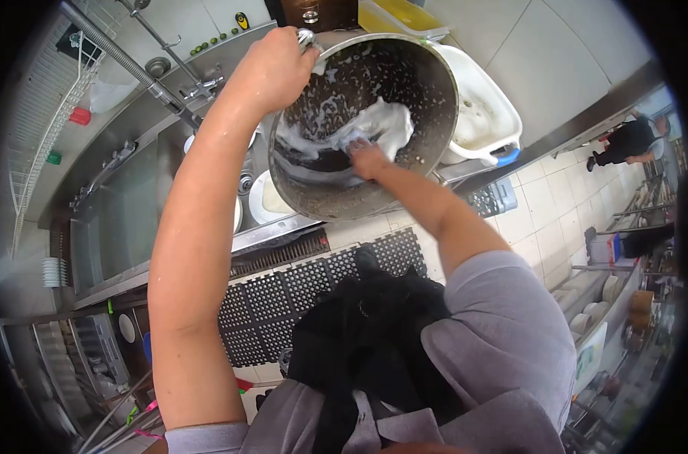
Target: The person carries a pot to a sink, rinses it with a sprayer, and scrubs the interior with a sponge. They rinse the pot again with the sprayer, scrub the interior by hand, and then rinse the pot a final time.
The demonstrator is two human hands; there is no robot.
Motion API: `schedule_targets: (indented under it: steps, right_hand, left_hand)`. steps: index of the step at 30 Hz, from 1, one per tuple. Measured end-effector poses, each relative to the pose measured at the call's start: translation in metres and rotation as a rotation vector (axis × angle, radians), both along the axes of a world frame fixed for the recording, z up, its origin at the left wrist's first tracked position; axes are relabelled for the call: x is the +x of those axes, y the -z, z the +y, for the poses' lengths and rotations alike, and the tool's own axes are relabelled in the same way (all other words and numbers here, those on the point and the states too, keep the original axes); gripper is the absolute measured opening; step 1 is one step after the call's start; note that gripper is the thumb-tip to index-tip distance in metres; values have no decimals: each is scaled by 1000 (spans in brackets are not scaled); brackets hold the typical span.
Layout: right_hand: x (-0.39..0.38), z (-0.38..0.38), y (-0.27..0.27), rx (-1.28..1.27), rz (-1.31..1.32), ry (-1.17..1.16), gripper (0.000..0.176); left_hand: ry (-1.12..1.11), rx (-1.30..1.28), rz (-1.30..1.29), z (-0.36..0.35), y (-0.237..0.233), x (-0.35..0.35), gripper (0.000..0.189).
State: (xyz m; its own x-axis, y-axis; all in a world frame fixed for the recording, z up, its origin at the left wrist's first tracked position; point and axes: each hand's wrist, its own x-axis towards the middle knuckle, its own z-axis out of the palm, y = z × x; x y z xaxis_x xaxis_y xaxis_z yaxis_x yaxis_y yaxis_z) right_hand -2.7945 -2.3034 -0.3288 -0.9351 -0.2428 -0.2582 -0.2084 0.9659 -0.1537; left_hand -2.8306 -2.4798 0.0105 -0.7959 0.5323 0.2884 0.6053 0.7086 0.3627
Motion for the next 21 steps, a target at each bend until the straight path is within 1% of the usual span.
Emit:
schedule_targets:
  steps: [1,3,4,5,6,8,9,10,12,13,14,15,17,18,19,20,21]
  right_hand:
    - [0,-15,11,69,112,115,54]
    - [-3,-60,40,-153,91,160,54]
    - [4,-83,31,-410,91,171,54]
    - [15,-100,4,-633,72,139,53]
    - [32,-100,-12,-620,66,147,53]
    - [62,-88,-33,-776,79,66,52]
    - [72,-63,-20,-589,124,-10,50]
    - [83,-31,-5,-405,164,-85,50]
    - [92,30,-53,180,-28,-113,53]
    - [93,62,-59,213,109,-131,50]
    - [97,78,-59,241,244,-148,47]
    - [106,65,-52,240,244,-139,47]
    - [120,25,-28,105,356,-58,45]
    - [117,9,-6,-150,397,-68,41]
    - [111,11,-9,-221,371,-107,42]
    - [110,12,-8,-305,338,-137,43]
    - [103,19,-22,-317,348,-130,43]
  left_hand:
    - [-2,-22,-5,2,-7,4,37]
    - [13,-26,19,10,-8,4,37]
    - [21,-36,34,12,-5,2,38]
    - [33,-33,36,13,-8,5,39]
    - [39,-21,27,15,-8,5,39]
    - [-3,-79,-18,22,-11,1,40]
    - [0,-134,36,23,-8,-5,39]
    - [7,-126,40,23,-8,-8,39]
    - [4,-129,67,23,-6,-10,37]
    - [11,-123,68,24,-6,-11,37]
    - [4,-121,55,24,-6,-10,36]
    - [0,-122,45,23,-5,-10,36]
    - [5,-117,73,25,1,-15,35]
    - [-7,-112,95,25,-2,-17,35]
    - [-41,-63,24,25,-7,-5,34]
    - [-38,-76,30,22,-8,-2,34]
    - [-38,-121,10,22,-7,-1,32]
